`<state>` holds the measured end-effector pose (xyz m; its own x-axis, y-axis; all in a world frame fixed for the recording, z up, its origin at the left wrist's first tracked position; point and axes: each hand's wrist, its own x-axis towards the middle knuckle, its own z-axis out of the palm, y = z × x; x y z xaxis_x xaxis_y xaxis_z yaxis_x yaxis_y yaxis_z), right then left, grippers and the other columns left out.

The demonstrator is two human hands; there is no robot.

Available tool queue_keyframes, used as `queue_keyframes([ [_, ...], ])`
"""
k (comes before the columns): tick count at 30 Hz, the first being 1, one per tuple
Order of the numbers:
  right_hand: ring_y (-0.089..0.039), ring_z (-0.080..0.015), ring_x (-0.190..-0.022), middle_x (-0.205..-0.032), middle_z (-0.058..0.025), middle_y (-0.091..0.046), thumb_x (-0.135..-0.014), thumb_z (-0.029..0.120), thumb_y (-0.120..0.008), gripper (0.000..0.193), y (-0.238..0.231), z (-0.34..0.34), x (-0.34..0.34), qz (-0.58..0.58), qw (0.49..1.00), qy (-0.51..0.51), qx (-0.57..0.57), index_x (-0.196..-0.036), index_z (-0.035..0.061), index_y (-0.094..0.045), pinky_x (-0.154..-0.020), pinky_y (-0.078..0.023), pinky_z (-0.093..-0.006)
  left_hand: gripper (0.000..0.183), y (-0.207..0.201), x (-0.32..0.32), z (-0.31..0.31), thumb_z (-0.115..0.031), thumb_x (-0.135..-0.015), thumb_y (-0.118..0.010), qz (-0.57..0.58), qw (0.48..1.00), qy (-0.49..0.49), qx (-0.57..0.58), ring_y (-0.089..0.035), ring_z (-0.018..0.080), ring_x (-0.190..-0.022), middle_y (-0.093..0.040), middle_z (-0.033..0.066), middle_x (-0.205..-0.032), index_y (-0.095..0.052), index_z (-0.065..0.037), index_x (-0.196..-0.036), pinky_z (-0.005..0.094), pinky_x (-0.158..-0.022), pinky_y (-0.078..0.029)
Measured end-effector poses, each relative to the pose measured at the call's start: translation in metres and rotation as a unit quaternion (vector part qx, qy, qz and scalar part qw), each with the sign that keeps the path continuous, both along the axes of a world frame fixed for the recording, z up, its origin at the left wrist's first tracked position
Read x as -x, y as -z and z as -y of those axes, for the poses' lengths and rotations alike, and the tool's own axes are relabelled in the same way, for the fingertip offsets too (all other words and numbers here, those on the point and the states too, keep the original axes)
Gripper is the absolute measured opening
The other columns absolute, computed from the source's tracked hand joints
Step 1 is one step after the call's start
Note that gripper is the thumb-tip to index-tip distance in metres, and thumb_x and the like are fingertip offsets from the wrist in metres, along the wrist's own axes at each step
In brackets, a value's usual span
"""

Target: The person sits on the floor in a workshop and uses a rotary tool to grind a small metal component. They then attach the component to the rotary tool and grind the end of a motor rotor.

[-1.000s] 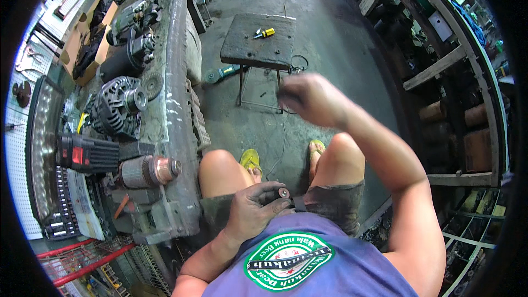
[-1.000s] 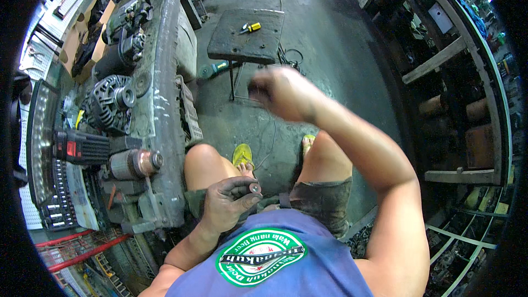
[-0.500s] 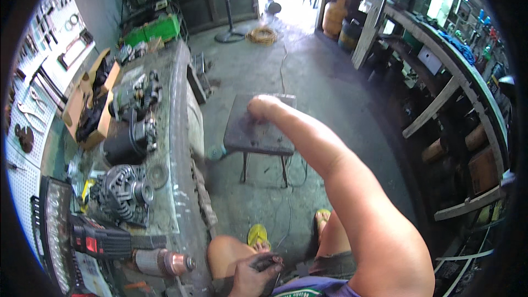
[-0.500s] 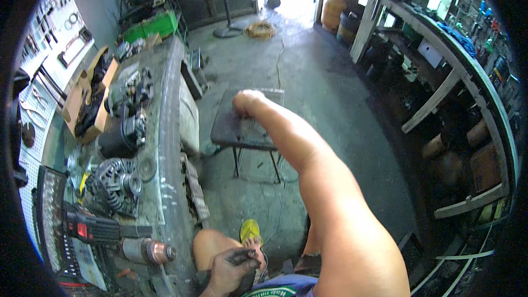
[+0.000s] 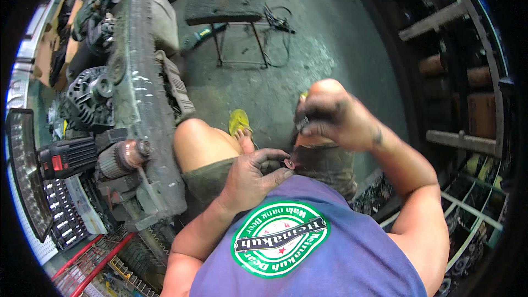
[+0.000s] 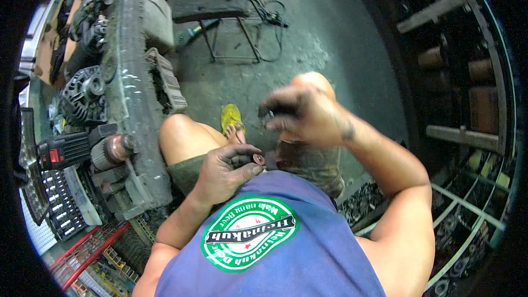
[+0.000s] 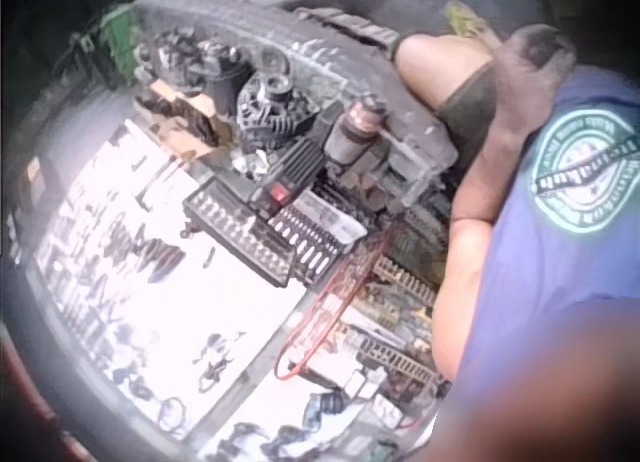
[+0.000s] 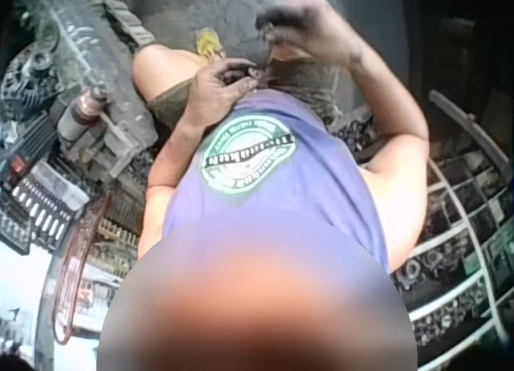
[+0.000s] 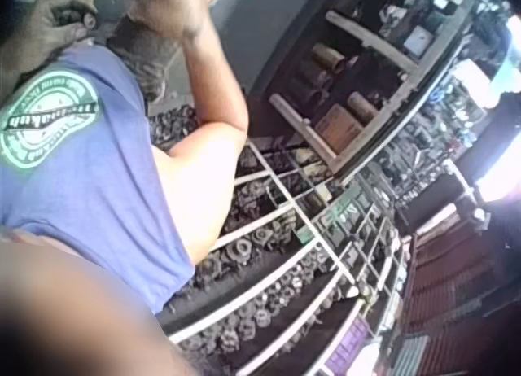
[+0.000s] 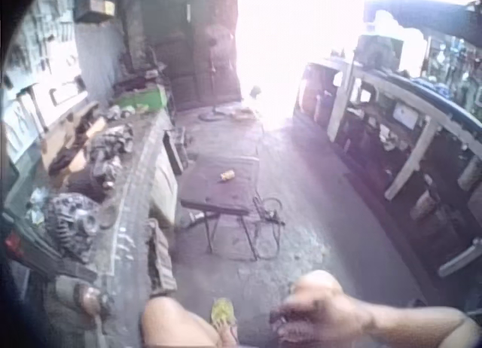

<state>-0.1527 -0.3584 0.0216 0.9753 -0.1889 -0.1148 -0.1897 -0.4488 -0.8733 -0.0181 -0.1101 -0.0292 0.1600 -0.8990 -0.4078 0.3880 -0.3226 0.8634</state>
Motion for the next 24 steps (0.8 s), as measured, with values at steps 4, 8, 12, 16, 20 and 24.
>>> queue_keyframes([
  [4,-0.072,-0.0136,-0.102,-0.106,-0.0064,-0.078,-0.095,0.000,-0.079,0.023,0.014,-0.063,0.092,-0.070,0.963,0.158,-0.207,-0.117,0.0014,-0.073,-0.092,-0.059,-0.0348,0.031,-0.006,0.024,0.007,0.001,-0.096,-0.081,0.040,0.996,0.078,-0.030,-0.074,0.0133,-0.100,-0.077,0.0060,-0.111,-0.068,0.006,-0.124,0.0277,-0.092,-0.061],
  [8,-0.077,-0.0221,-0.098,-0.105,-0.0137,-0.078,-0.094,0.001,-0.078,0.026,0.035,-0.089,0.130,0.080,0.969,0.177,-0.152,-0.119,0.0002,-0.072,-0.088,-0.061,-0.0354,0.035,-0.012,0.044,0.009,-0.002,-0.096,-0.081,0.060,0.992,0.110,-0.024,-0.074,0.0117,-0.101,-0.080,0.0088,-0.111,-0.068,0.006,-0.128,0.0270,-0.091,-0.061],
  [12,-0.078,-0.0282,-0.099,-0.106,-0.0143,-0.078,-0.092,-0.001,-0.078,0.021,0.039,-0.095,0.145,0.114,0.968,0.185,-0.122,-0.112,0.0006,-0.073,-0.087,-0.062,-0.0377,0.037,-0.017,0.059,0.010,-0.004,-0.096,-0.082,0.104,0.983,0.148,-0.031,-0.075,0.0131,-0.101,-0.080,0.0100,-0.111,-0.068,0.006,-0.129,0.0277,-0.091,-0.062],
  [16,-0.079,-0.0282,-0.096,-0.103,-0.0165,-0.078,-0.094,-0.001,-0.077,0.022,0.036,-0.091,0.151,0.133,0.970,0.158,-0.125,-0.115,-0.0014,-0.072,-0.085,-0.062,-0.0388,0.037,-0.018,0.068,0.012,-0.005,-0.097,-0.082,0.122,0.981,0.148,-0.033,-0.076,0.0139,-0.101,-0.080,0.0112,-0.111,-0.068,0.007,-0.128,0.0281,-0.090,-0.062],
  [20,-0.078,-0.0289,-0.096,-0.104,-0.0170,-0.078,-0.093,-0.002,-0.076,0.023,0.038,-0.089,0.153,0.125,0.974,0.146,-0.118,-0.115,-0.0020,-0.072,-0.084,-0.062,-0.0390,0.037,-0.020,0.075,0.010,-0.005,-0.096,-0.082,0.112,0.985,0.132,-0.027,-0.076,0.0135,-0.101,-0.081,0.0113,-0.111,-0.068,0.007,-0.129,0.0282,-0.090,-0.062],
  [24,-0.079,-0.0291,-0.096,-0.104,-0.0170,-0.078,-0.092,-0.002,-0.077,0.023,0.037,-0.088,0.156,0.121,0.977,0.141,-0.108,-0.115,-0.0019,-0.072,-0.085,-0.062,-0.0390,0.033,-0.022,0.079,0.008,-0.003,-0.095,-0.083,0.130,0.982,0.131,-0.032,-0.074,0.0119,-0.099,-0.079,0.0077,-0.111,-0.070,0.004,-0.125,0.0266,-0.089,-0.060],
])
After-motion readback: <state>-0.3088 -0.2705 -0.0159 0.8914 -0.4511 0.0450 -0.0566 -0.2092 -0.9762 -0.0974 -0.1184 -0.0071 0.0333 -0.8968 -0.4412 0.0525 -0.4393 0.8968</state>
